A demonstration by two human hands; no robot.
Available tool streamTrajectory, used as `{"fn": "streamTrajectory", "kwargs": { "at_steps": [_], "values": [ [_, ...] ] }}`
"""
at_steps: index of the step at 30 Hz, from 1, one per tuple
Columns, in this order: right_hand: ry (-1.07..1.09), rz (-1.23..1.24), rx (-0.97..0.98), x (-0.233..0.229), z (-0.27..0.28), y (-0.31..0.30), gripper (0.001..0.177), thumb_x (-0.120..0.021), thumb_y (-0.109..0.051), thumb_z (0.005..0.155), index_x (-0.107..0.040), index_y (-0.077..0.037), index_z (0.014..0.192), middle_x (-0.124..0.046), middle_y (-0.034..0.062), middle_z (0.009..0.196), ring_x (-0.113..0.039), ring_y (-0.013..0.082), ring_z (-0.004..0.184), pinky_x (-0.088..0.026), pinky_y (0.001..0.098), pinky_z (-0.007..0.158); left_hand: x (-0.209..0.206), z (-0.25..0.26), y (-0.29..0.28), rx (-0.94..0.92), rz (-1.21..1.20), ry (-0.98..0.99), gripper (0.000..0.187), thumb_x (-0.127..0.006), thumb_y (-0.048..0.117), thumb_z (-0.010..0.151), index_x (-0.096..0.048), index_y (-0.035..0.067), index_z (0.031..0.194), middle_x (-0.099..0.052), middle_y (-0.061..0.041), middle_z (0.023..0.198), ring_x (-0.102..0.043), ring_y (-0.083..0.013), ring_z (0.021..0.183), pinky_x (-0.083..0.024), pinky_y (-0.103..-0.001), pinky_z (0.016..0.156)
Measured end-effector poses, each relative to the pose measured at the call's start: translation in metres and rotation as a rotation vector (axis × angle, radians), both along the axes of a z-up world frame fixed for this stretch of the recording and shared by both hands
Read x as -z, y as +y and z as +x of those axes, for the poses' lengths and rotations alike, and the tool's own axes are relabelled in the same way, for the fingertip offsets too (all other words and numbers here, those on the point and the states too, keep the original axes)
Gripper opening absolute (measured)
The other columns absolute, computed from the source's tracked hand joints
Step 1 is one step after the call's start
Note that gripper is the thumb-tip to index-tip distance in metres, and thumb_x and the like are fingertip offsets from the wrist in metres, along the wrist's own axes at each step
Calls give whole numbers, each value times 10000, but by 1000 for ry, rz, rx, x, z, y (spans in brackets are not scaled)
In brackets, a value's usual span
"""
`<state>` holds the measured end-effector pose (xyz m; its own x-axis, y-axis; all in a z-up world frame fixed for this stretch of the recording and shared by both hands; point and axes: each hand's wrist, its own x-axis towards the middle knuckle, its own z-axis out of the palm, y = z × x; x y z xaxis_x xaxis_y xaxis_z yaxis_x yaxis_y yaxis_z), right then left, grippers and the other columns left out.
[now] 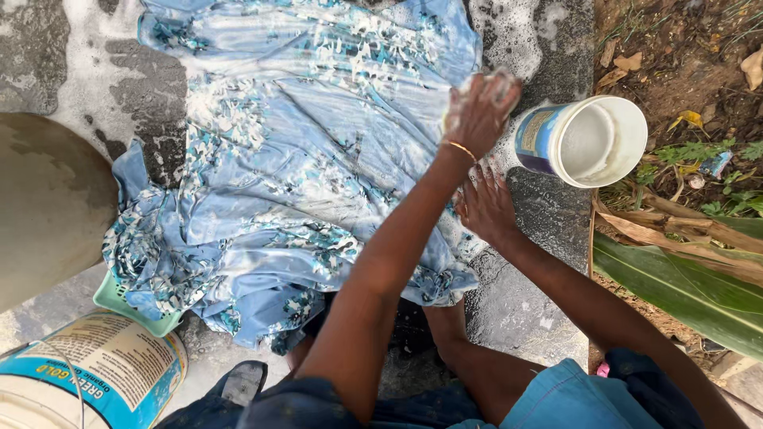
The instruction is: The person washes blue floral fabric by hand on a stone surface using a brush and soap, then rinses it in a bucket of water.
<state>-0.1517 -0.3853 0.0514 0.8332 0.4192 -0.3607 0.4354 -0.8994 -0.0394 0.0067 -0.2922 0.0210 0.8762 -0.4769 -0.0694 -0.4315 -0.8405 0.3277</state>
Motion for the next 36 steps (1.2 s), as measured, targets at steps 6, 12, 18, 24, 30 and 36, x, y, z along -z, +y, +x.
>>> {"fn": "streamTrajectory", "kwargs": {
  "at_steps": [6, 12, 18, 24, 30, 36],
  "values": [
    [-23, 22, 7, 2, 2, -2, 709, -345, -395, 1043, -181, -22, 1624, -159, 289, 1669, -251, 390, 1541, -229, 528, 1224, 59, 104, 221, -86, 630, -168, 340, -489, 10, 1066, -540, -84, 1389, -482, -314, 1396, -422, -546, 1404, -217, -720, 1309],
    [-5, 57, 30, -5, 0, -1, 740, -346, -390, 1020, -144, -25, 1631, -146, 307, 1669, -220, 390, 1548, -174, 508, 1241, -51, 87, 420, -890, 520, 331, 579, -365, 361, 1045, -311, 109, 1563, -95, -141, 1671, -176, -538, 1449, -210, -702, 1130],
    [39, 105, 37, -13, 5, 5, 720, -335, -389, 1050, -147, -3, 1628, -138, 286, 1674, -148, 376, 1580, -101, 515, 1279, 21, 12, 125, -267, 227, -292, 642, -536, 151, 907, -364, 192, 1524, -423, -290, 1461, -410, -520, 1256, -485, -696, 889],
    [-14, 92, 13, -21, 7, 6, 741, -354, -359, 1038, -141, 12, 1642, -120, 284, 1697, -130, 355, 1590, -102, 501, 1283, 35, 58, 91, 42, 19, -179, 642, -660, 198, 950, -419, 342, 1527, -491, -210, 1439, -426, -507, 1333, -426, -736, 1011],
    [0, 142, 32, -23, 13, 10, 756, -377, -348, 1018, -133, 22, 1630, -101, 300, 1679, -115, 373, 1578, -99, 516, 1275, 4, 114, 448, -677, 543, -35, 594, -331, 466, 1166, -295, 87, 1622, -227, -138, 1703, -213, -543, 1497, -157, -702, 1204],
    [6, 98, 23, -25, 10, 8, 774, -383, -355, 1007, -132, 20, 1635, -106, 280, 1694, -109, 356, 1589, -91, 504, 1282, 27, 71, 301, -373, 642, -328, 711, -531, 212, 1021, -208, 149, 1651, -193, -58, 1711, -353, -484, 1458, -342, -674, 1164]
  ]
}}
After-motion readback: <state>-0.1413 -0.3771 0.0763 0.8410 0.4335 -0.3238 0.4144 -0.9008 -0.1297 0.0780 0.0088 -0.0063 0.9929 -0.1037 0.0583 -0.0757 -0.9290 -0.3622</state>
